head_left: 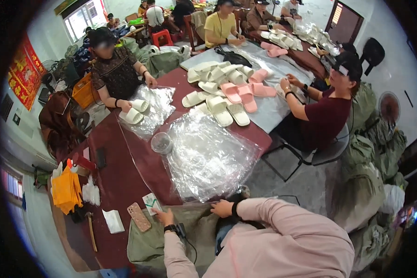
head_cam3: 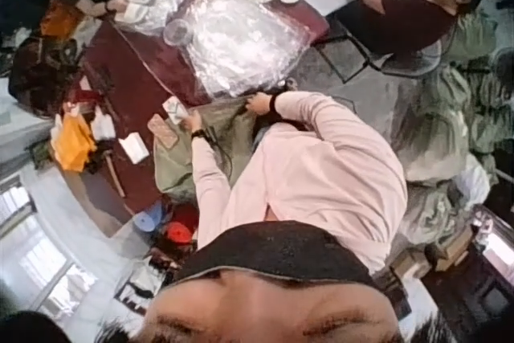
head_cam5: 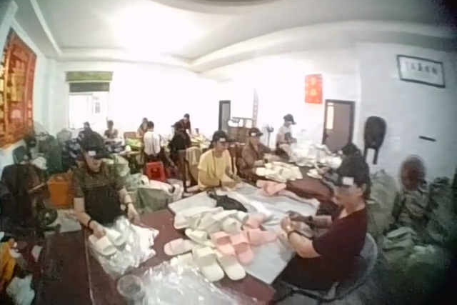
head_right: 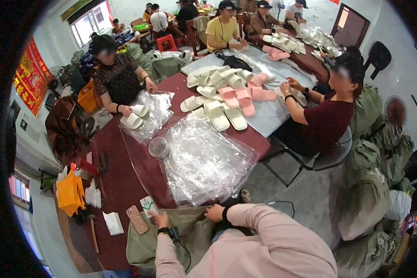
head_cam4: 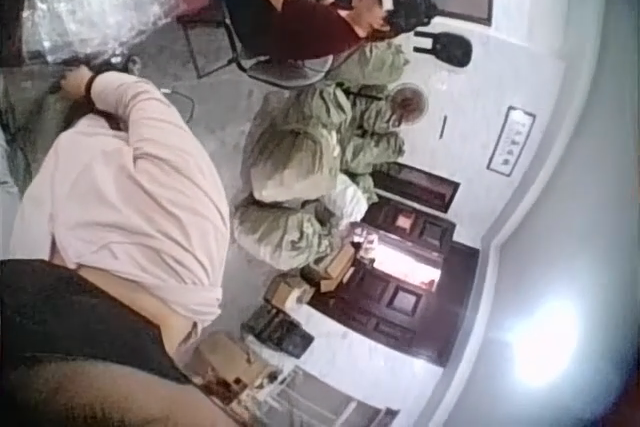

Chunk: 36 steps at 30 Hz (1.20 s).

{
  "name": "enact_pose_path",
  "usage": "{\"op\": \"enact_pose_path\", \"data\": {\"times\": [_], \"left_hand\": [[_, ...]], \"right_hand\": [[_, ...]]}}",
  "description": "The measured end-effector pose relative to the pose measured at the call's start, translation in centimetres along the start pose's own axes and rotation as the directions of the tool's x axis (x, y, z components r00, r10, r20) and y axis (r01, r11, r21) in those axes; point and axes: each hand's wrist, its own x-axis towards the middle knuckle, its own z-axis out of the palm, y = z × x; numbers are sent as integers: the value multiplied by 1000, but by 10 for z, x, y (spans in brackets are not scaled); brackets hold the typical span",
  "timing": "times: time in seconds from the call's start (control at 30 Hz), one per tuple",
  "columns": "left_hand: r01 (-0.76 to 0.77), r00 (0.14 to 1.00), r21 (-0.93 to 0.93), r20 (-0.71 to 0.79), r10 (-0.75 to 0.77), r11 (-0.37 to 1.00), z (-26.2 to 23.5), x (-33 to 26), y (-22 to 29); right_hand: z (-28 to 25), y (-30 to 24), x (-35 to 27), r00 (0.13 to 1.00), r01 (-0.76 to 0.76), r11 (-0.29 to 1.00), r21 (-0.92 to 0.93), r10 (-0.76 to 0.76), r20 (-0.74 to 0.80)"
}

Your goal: The recorder is packaging slippers into plastic bags and placing them into a larger green sack.

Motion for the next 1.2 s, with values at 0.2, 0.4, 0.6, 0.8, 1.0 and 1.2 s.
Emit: {"op": "enact_pose_path", "data": {"times": [0.2,0.4,0.6,0.8,1.0,1.2], "left_hand": [[-473,860,70,-178,478,878,2,-25,36],[-764,645,-3,2,764,645,27,-73,107],[-852,523,123,156,838,508,62,-96,145],[-822,551,380,349,758,423,115,-115,194],[-698,715,440,470,518,565,169,-108,212],[-639,766,502,488,419,583,183,-119,235]], "right_hand": [[-119,-16,-11,947,189,926,326,-84,-312],[-116,75,-1,715,-117,981,153,190,-673],[-87,152,-9,904,-337,940,49,337,-262],[-115,210,-31,962,-222,936,275,256,-97],[-163,331,-57,503,-173,639,750,712,-490],[-151,481,-59,24,-433,496,753,841,-540]]}}
